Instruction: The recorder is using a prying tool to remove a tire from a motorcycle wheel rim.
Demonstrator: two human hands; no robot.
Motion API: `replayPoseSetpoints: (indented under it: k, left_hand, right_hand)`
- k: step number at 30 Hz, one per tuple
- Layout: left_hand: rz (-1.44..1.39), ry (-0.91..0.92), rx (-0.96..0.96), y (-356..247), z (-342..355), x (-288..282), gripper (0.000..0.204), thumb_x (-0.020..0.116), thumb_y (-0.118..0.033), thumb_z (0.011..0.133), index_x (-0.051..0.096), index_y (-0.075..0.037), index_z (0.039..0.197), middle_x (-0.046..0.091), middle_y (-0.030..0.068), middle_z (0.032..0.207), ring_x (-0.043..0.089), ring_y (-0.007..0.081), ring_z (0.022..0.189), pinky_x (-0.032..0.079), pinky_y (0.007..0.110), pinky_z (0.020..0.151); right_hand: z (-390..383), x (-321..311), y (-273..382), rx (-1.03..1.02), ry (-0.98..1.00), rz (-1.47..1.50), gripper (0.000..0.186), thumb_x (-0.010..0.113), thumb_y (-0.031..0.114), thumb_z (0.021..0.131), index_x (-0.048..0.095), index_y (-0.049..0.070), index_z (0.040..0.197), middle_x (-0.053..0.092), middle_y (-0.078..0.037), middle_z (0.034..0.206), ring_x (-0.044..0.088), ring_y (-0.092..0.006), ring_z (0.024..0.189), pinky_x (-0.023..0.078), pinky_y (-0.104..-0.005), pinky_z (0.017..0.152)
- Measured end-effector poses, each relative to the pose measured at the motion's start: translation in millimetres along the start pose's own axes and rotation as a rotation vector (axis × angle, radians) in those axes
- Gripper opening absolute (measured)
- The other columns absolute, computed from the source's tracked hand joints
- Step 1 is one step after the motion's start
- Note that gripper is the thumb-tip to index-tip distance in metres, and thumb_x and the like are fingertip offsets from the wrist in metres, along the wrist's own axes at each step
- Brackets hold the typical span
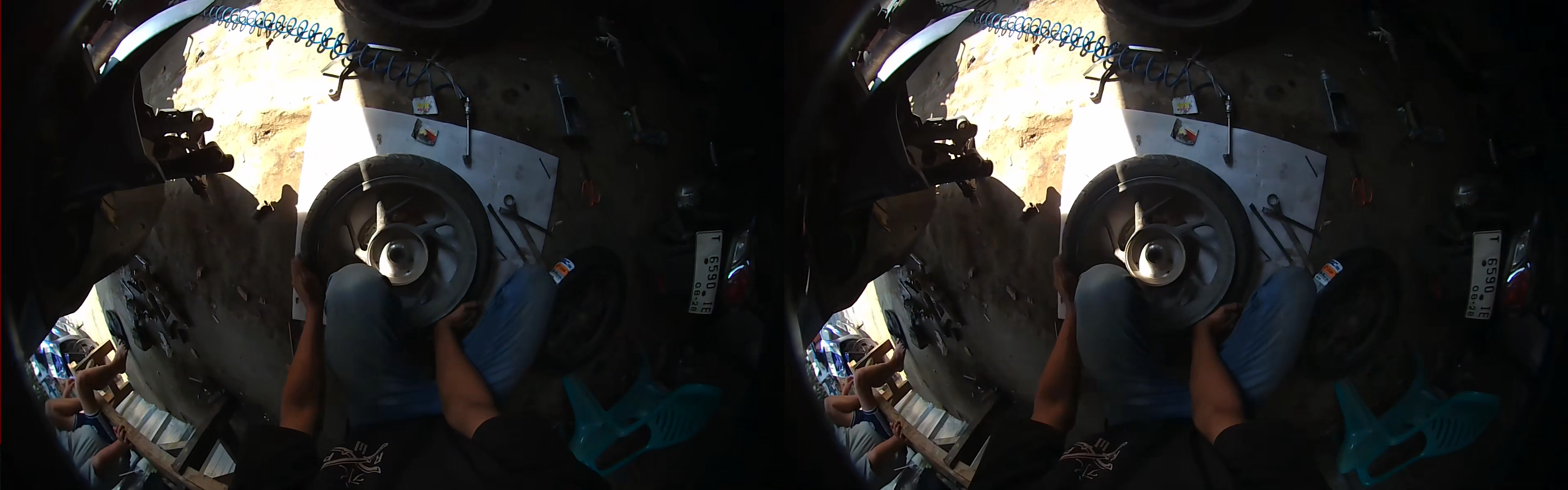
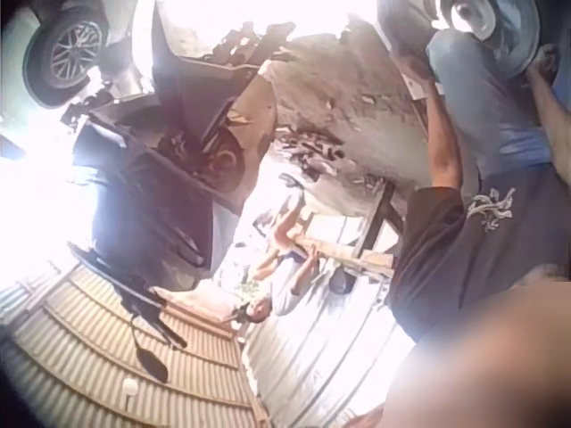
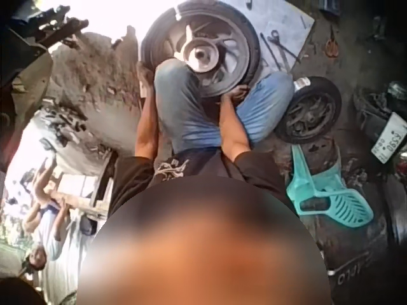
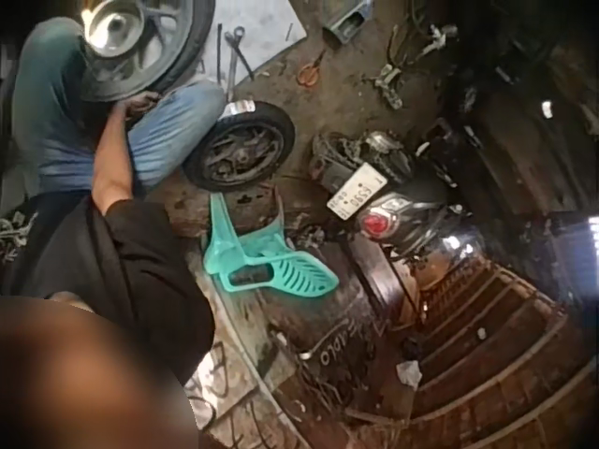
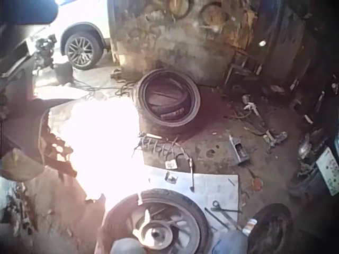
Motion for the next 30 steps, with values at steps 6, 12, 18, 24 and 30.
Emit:
replayPoseSetpoints:
  k: [6, 12, 18, 24, 30]
  left_hand:
    - [0.180, -0.034, -0.234, -0.9, -40.7, 21.8, 0.047, 0.031, -0.034, 0.112, 0.060, 0.004, 0.116, 0.062, 0.0285, 0.119, 0.059, 0.0483, 0.112, 0.046, 0.051, 0.091]
    - [0.290, -0.183, -0.037, -17.6, -36.9, 24.8, 0.044, 0.030, -0.035, 0.112, 0.055, 0.001, 0.120, 0.059, 0.0286, 0.120, 0.058, 0.0500, 0.110, 0.044, 0.054, 0.089]
    - [0.292, -0.232, 0.008, -0.3, -34.9, 26.6, 0.044, 0.035, -0.031, 0.113, 0.057, 0.006, 0.121, 0.060, 0.0310, 0.120, 0.057, 0.0498, 0.115, 0.045, 0.053, 0.096]
    - [0.336, -0.160, -0.074, -8.1, -27.8, 11.2, 0.052, 0.037, -0.033, 0.112, 0.057, 0.011, 0.129, 0.059, 0.0324, 0.134, 0.056, 0.0471, 0.126, 0.043, 0.048, 0.110]
    - [0.207, -0.084, -0.074, -40.0, -31.6, 11.7, 0.051, 0.036, -0.036, 0.111, 0.059, 0.009, 0.103, 0.062, 0.0298, 0.101, 0.057, 0.0496, 0.097, 0.042, 0.052, 0.087]
  right_hand:
    - [26.7, 14.4, -27.1, -0.091, 0.059, -0.133, 0.026, 0.056, 0.018, 0.098, 0.061, 0.001, 0.117, 0.072, -0.017, 0.111, 0.072, -0.0353, 0.104, 0.060, -0.0420, 0.089]
    - [20.3, -19.2, -22.7, 0.109, 0.261, 0.027, 0.035, 0.044, 0.019, 0.106, 0.060, 0.004, 0.134, 0.070, -0.021, 0.122, 0.072, -0.0378, 0.103, 0.059, -0.0463, 0.088]
    - [24.0, 1.7, -27.4, 0.130, 0.243, 0.024, 0.037, 0.042, 0.025, 0.109, 0.061, 0.004, 0.133, 0.070, -0.023, 0.123, 0.073, -0.0389, 0.103, 0.058, -0.0469, 0.088]
    - [10.6, 4.0, -18.2, 0.153, 0.350, 0.327, 0.048, 0.031, 0.032, 0.113, 0.051, 0.002, 0.145, 0.063, -0.027, 0.136, 0.066, -0.0407, 0.119, 0.051, -0.0470, 0.103]
    - [22.7, 30.2, -28.0, 0.223, 0.392, 0.948, 0.057, 0.022, 0.029, 0.113, 0.034, -0.008, 0.156, 0.033, -0.027, 0.163, 0.034, -0.0339, 0.151, 0.022, -0.0380, 0.127]
Point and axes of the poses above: each hand's wrist, its own z-axis towards the middle knuckle, its own x-axis out of the palm, y = z × x, the point moved 2 cm from there along z, towards the middle knuckle
